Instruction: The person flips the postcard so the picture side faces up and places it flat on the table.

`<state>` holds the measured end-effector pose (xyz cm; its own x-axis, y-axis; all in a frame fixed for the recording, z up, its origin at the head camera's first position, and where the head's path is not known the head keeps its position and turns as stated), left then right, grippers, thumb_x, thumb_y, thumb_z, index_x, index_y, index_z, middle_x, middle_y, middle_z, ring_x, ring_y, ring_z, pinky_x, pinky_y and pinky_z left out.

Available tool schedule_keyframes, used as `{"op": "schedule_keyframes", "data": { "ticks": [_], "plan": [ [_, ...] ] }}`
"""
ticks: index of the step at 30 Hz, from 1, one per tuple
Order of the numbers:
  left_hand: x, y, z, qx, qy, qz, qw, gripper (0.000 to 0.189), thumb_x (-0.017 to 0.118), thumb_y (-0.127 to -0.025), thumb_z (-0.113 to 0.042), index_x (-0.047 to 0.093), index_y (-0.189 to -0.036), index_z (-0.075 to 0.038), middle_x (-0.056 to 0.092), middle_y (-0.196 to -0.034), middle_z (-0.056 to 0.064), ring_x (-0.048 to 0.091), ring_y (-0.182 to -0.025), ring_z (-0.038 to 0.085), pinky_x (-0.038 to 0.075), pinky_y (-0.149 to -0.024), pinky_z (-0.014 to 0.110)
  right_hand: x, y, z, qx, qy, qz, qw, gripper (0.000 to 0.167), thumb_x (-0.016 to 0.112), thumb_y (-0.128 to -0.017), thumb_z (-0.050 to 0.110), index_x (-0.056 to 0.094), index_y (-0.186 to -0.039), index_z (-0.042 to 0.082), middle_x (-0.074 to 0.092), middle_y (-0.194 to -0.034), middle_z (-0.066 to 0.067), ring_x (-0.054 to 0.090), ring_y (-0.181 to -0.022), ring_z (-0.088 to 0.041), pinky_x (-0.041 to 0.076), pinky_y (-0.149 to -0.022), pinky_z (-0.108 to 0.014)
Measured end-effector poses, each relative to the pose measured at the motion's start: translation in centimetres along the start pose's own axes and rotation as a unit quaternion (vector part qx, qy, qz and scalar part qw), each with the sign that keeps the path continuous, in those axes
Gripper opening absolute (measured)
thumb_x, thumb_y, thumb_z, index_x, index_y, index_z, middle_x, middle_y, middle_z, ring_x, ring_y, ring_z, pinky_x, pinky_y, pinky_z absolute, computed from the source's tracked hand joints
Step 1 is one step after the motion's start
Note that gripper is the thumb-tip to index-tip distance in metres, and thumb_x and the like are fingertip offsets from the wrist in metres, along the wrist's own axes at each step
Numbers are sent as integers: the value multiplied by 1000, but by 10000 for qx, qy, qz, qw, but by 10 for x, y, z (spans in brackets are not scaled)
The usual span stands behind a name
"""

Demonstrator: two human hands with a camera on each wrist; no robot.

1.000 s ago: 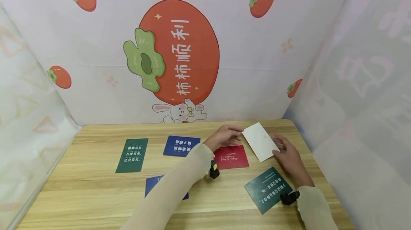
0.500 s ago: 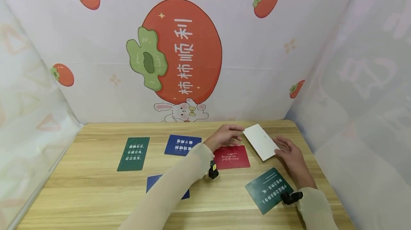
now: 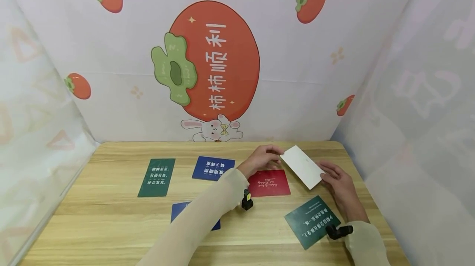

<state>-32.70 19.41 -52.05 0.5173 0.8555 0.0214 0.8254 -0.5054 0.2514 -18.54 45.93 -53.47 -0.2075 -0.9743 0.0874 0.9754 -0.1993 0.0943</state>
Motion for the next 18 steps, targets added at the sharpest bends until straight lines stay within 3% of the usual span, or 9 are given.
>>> {"op": "schedule_keyframes", "data": {
  "ticks": [8, 18],
  "plan": [
    [2, 2, -1, -40, -301, -143, 9994, 18, 69, -107, -11, 80, -120, -18, 75, -98, 1, 71, -84, 13, 70, -78, 30, -1, -1, -1, -241, -695, 331, 9967, 36, 61, -110, 0, 73, -136, 22, 80, -124, 17, 74, -112, 4, 64, -89, -15],
    [0, 5, -1, -76, -301, -140, 9994, 15, 69, -107, -12, 81, -114, -19, 73, -95, 2, 72, -84, 17, 69, -70, 27, -1, 4, 1, -198, -1359, 752, 9877, 34, 49, -116, 5, 70, -143, 5, 78, -132, 8, 73, -118, -3, 64, -97, -21]
  ]
}}
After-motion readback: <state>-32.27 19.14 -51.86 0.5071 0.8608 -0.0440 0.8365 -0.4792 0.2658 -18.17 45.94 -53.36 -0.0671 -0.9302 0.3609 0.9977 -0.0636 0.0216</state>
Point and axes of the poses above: each hand's wrist, its own y-axis away from the middle knuckle, its own x-axis out of the palm, z = x × y, the point moved 1 cm from there along -y, towards the middle knuckle
